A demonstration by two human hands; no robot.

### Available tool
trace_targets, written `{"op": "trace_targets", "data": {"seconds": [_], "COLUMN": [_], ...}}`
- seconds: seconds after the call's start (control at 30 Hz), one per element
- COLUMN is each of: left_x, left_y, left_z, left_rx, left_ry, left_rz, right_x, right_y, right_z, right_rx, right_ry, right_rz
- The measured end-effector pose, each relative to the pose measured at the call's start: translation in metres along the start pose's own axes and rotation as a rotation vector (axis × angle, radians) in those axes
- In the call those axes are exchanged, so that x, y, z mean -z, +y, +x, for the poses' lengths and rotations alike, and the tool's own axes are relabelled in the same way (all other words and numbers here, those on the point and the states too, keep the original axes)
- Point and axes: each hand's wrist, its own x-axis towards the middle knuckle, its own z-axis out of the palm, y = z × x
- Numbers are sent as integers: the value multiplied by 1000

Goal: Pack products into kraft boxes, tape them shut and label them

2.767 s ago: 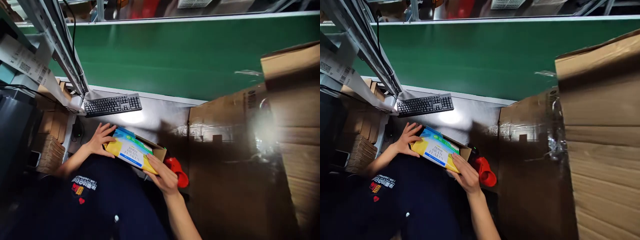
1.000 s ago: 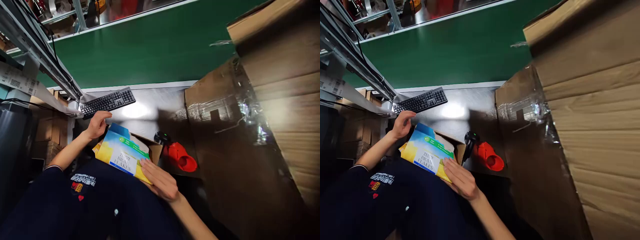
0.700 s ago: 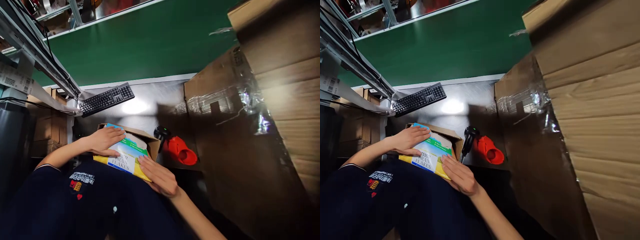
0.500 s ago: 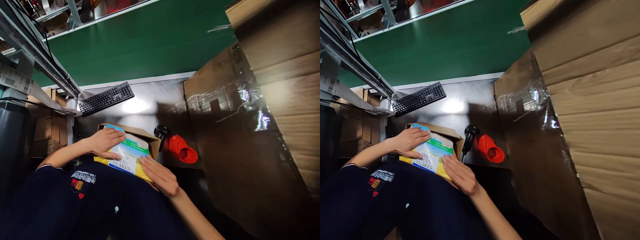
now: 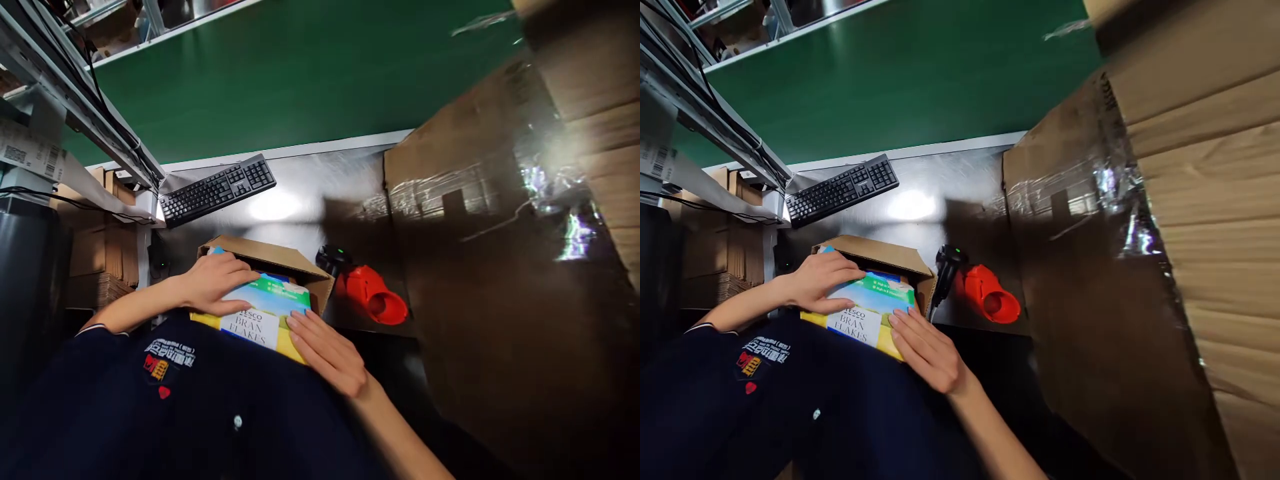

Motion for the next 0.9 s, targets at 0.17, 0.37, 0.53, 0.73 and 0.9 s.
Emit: {"op": "trace_targets", "data": {"seconds": [0.17, 0.37, 0.53, 0.73, 0.9], "left_x": [-3, -14, 8, 15, 12], "left_y": [2, 3, 5, -2, -9], "left_z": [3, 27, 35, 56, 71], "left_rx": [70, 268, 340, 464, 481], "left_ry": [-58, -314, -433, -531, -650], "left_rz": [-33, 134, 122, 293, 236], "right_x": [-11, -21, -20, -17, -18], "right_y": [2, 16, 18, 22, 33], "right_z": [-7, -10, -12, -4, -1], "right_rx": [-69, -109, -82, -82, -91], "right_ry": [39, 30, 35, 40, 76], "right_rz": [25, 90, 68, 63, 101]}}
